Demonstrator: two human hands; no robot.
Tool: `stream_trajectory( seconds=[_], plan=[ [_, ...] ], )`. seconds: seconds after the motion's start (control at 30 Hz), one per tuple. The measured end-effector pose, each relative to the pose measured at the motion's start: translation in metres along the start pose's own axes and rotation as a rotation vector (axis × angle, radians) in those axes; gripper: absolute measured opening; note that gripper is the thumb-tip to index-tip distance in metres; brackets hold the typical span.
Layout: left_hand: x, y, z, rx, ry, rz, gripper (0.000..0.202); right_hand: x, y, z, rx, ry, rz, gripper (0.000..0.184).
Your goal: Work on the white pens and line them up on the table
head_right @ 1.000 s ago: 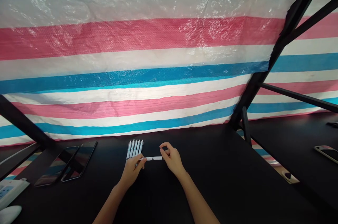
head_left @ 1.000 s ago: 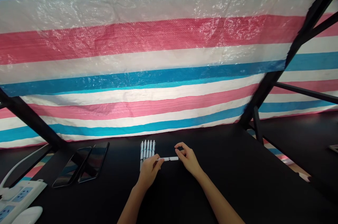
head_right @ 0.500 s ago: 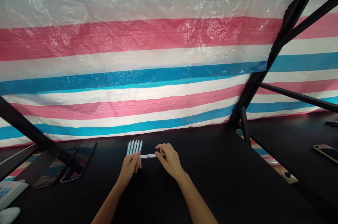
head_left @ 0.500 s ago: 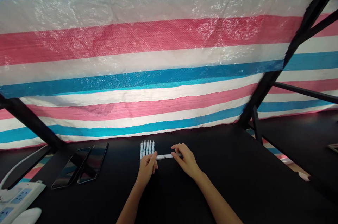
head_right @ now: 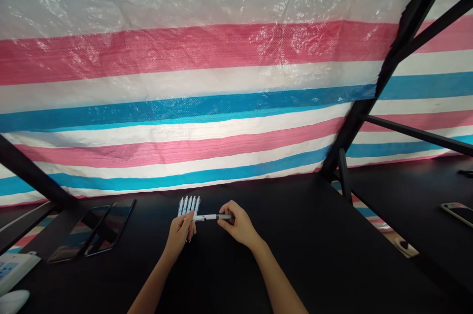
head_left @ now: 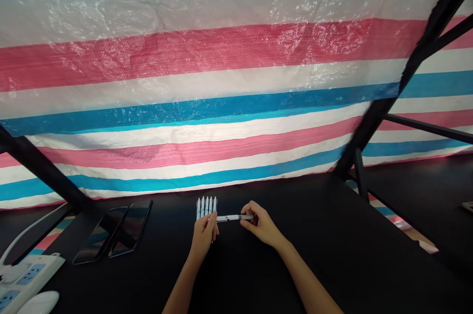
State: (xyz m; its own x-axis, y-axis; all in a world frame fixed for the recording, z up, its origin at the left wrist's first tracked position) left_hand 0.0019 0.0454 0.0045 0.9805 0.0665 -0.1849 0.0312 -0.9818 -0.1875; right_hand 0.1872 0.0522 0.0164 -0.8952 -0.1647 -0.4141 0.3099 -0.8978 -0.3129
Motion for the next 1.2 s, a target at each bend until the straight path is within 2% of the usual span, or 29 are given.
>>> stream_trajectory(
  seconds=[0.13,0.23,0.33,0.43,0.57,0.8,1.03,1.2],
  plan=[
    [0.0,0.0,0.001,0.011,-0.002,0.004,0.053,0.001,0.001,-0.001,0.038,0.046,0.033,0.02],
    [-0.001,0.0,0.003,0.006,0.002,-0.002,0.052,0.003,0.0,0.0,0.051,0.106,0.072,0.031],
    [-0.003,0.0,0.005,-0.004,0.003,-0.025,0.051,0.005,0.0,0.001,0.05,0.115,0.079,0.025],
    [-0.004,-0.001,0.006,-0.001,0.021,-0.04,0.05,0.004,0.0,0.001,0.043,0.08,0.054,0.011],
    [-0.006,-0.001,0.005,0.007,0.049,-0.033,0.05,0.003,0.0,0.0,0.044,0.043,0.044,0.007],
    [-0.017,-0.003,0.006,-0.033,0.065,-0.087,0.051,-0.001,0.001,-0.002,0.041,0.028,0.031,0.015],
    [-0.032,-0.007,0.008,-0.124,0.2,-0.154,0.054,-0.01,0.0,-0.001,0.064,-0.017,-0.033,0.019],
    [-0.037,-0.007,0.004,-0.115,0.22,-0.18,0.053,-0.015,-0.001,-0.003,0.064,-0.028,-0.077,0.019]
  ],
)
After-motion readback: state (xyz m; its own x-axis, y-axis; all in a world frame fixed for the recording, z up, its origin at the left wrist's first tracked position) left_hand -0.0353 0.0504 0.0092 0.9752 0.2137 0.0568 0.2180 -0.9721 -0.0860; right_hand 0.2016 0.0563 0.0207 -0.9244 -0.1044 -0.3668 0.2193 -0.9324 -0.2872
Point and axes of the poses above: each hand's wrist, its own y-axis away from the middle knuckle, its own x-axis out of the palm, z = x × y, the point moved 5 cm from there along -y, towards the middle knuckle
